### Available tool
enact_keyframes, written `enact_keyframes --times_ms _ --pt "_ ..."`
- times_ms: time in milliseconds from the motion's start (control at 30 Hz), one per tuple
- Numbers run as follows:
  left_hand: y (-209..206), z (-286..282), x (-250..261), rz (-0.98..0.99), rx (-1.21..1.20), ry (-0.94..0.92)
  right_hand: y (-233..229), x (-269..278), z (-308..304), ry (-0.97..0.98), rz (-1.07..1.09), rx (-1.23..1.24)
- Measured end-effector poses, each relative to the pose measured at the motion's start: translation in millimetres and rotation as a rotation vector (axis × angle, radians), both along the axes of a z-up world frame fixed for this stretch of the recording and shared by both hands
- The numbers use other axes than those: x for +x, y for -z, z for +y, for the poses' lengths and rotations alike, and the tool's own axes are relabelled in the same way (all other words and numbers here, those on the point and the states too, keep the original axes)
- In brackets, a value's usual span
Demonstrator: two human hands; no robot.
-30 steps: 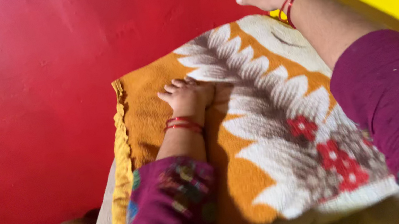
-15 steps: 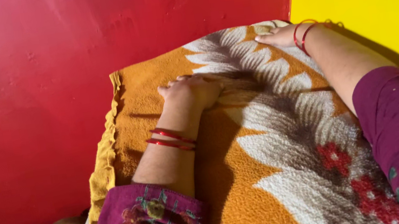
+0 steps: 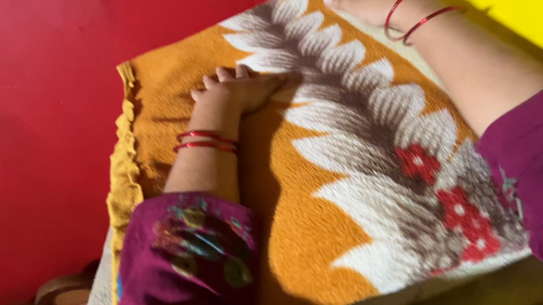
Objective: The person folds a large orange and white patterned blanket on a bed, smoothing and aligning the edges, then folds it into a compact rectangle and places it on a stack of other folded linens.
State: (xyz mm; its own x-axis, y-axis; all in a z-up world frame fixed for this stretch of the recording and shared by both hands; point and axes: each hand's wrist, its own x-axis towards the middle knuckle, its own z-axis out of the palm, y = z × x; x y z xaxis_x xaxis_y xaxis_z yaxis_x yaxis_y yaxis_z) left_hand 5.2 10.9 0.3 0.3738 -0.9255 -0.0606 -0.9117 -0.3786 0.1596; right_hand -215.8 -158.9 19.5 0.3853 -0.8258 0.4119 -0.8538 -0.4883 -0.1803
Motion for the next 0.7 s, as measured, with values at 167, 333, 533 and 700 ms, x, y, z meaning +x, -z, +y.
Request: enact_keyframes --times_ms 167,333,533,700 --pt "0 4 4 0.001 -0.03 0.011 6 -65 83 -0.039 0.018 0.037" --pt "-1 -3 5 -0.002 -0.016 0.003 63 -98 109 -0.004 0.081 0.221" --pt "0 0 4 0.036 -0.072 0.03 68 -90 85 0.013 -0.023 0.33" --pt "-6 42 -22 -0.036 -0.074 0.164 73 -86 69 0.108 -0.056 0.453"
